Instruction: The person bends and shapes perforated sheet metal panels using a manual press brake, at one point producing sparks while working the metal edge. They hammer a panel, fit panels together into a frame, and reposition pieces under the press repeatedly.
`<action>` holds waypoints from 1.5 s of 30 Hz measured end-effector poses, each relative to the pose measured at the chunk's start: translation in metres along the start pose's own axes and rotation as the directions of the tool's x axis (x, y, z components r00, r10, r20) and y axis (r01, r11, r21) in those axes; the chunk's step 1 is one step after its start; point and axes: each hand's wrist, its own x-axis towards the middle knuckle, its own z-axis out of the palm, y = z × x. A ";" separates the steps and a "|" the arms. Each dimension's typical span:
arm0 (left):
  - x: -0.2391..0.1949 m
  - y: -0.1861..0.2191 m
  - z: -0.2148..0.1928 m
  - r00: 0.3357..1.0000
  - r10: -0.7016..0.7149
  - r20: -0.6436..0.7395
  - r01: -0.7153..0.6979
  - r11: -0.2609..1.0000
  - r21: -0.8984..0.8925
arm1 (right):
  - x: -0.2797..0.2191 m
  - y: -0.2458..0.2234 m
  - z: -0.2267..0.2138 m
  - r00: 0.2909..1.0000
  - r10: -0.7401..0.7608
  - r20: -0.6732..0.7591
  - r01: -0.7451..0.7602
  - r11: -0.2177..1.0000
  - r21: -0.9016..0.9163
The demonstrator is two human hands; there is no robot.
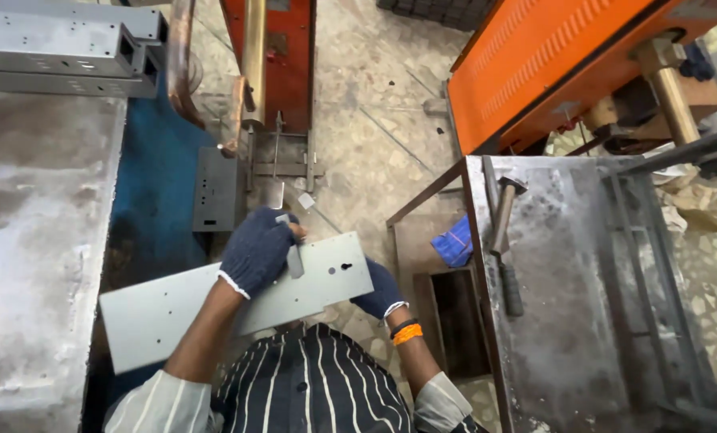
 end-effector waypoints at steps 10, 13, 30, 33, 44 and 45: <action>0.019 0.017 0.029 0.990 0.136 0.040 -0.126 0.974 -0.191 | -0.053 0.063 0.001 0.996 0.090 0.017 -0.089 0.995 -0.045; 0.023 0.021 0.022 0.972 0.227 0.059 -0.222 0.972 -0.082 | -0.071 0.032 -0.003 0.952 0.236 -0.196 -0.240 0.971 0.002; 0.046 -0.017 0.049 0.983 -0.092 0.158 0.150 0.900 -0.410 | -0.164 -0.090 -0.012 0.705 0.399 -0.586 -0.371 0.912 0.175; 0.055 -0.030 0.051 0.952 -0.176 0.250 0.267 0.078 -0.961 | -0.162 -0.144 -0.041 0.629 0.556 -0.544 -0.464 0.830 0.311; 0.061 -0.007 0.040 0.920 -0.326 0.217 0.283 0.174 -0.943 | -0.160 -0.220 -0.127 0.602 0.189 -0.776 -0.451 0.882 -0.135; 0.062 0.002 0.041 0.930 -0.327 0.168 0.262 0.268 -0.927 | -0.162 -0.225 -0.138 0.635 0.150 -0.757 -0.434 0.881 -0.190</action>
